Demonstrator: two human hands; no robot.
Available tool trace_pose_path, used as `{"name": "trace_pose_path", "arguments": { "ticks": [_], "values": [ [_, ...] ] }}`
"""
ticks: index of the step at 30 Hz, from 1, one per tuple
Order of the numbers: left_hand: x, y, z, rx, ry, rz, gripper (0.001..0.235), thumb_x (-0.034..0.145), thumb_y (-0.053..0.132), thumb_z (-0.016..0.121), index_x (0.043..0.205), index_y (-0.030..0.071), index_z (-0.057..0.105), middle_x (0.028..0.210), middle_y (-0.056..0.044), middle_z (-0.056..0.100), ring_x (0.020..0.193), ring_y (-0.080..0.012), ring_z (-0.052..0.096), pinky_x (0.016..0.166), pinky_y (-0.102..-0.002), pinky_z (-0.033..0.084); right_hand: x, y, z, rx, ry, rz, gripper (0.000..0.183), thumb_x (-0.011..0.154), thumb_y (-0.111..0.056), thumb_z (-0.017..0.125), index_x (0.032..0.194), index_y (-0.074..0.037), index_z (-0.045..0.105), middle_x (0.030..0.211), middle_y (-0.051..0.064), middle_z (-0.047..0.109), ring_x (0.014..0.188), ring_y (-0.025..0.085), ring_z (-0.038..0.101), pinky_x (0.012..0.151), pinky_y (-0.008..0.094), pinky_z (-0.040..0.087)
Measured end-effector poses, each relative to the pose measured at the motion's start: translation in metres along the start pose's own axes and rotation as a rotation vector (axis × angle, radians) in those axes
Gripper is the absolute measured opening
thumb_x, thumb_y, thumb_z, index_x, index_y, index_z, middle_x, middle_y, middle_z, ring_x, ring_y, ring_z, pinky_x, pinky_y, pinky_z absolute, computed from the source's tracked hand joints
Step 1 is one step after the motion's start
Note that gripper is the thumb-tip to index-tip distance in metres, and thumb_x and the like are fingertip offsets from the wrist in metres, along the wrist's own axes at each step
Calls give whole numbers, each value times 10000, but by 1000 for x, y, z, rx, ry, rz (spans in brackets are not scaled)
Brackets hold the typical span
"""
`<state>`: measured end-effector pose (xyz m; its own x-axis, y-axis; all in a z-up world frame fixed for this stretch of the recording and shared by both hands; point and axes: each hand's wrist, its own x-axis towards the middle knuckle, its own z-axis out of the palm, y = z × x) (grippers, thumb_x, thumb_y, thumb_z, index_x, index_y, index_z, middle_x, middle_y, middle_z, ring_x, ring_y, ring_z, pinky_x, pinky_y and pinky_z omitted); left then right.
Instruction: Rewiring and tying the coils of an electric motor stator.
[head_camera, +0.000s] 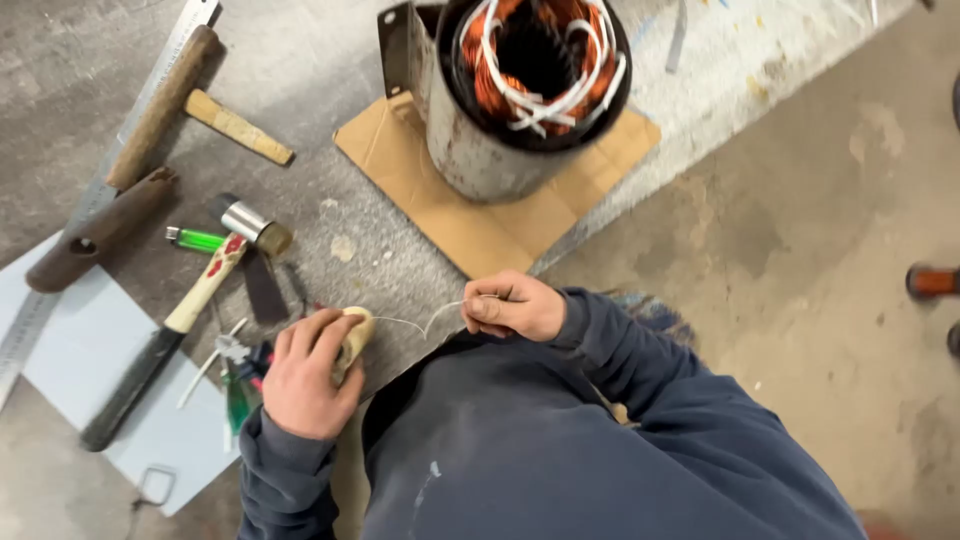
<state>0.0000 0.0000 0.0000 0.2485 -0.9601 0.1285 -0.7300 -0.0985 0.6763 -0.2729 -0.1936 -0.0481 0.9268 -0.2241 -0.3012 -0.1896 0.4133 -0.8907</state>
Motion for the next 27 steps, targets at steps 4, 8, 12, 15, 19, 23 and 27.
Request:
{"name": "trace_pose_path", "arguments": {
  "ticks": [4,8,12,15,19,23,27],
  "values": [
    [25,3,27,112,102,-193,521,743,128,727,1261,129,667,1285,-98,632,1158,-359,586,979,-423,487,10,-125,-39,-374,-192,28,401,1143,-332,535,990,6,688,745,72,633,656,188,585,640,339,482],
    [44,21,56,252,208,-433,544,768,166,729,1305,130,658,1344,-127,612,1208,-360,565,1030,-448,458,19,-204,-88,-767,-563,-486,418,1161,-346,427,1103,-25,688,960,113,693,818,282,690,748,365,549],
    [68,71,77,448,314,-411,457,799,152,729,1256,165,712,1418,-157,605,1309,-366,546,1128,-495,391,6,-225,-139,-876,-624,-564,445,1146,-332,421,1101,-11,725,1015,133,731,802,278,713,684,379,560],
    [82,91,89,463,369,-311,281,846,141,738,1123,189,750,1308,-85,677,1273,-304,587,1167,-507,363,-9,-225,-161,-809,-513,-657,509,1157,-387,373,1093,-18,718,974,129,742,822,264,752,730,371,595],
    [69,77,103,396,403,-297,205,878,110,717,1072,162,756,1153,-24,734,1194,-241,634,1174,-494,374,-39,-207,-176,-900,-153,-821,553,1131,-489,355,1033,-84,719,847,90,744,743,252,741,719,383,579],
    [47,41,92,306,526,-328,168,947,86,701,1097,133,758,1051,-35,729,1117,-236,660,1158,-458,420,-58,-184,-201,-563,346,-957,476,1125,-455,418,1065,-18,598,809,191,620,530,261,597,516,352,494],
    [49,34,78,259,580,-255,138,969,115,728,1105,130,750,1065,-39,734,1087,-238,672,1117,-431,454,-77,-185,-212,-527,494,-963,406,1182,-410,451,1167,-13,535,791,191,590,523,259,557,534,365,481]
  ]
}}
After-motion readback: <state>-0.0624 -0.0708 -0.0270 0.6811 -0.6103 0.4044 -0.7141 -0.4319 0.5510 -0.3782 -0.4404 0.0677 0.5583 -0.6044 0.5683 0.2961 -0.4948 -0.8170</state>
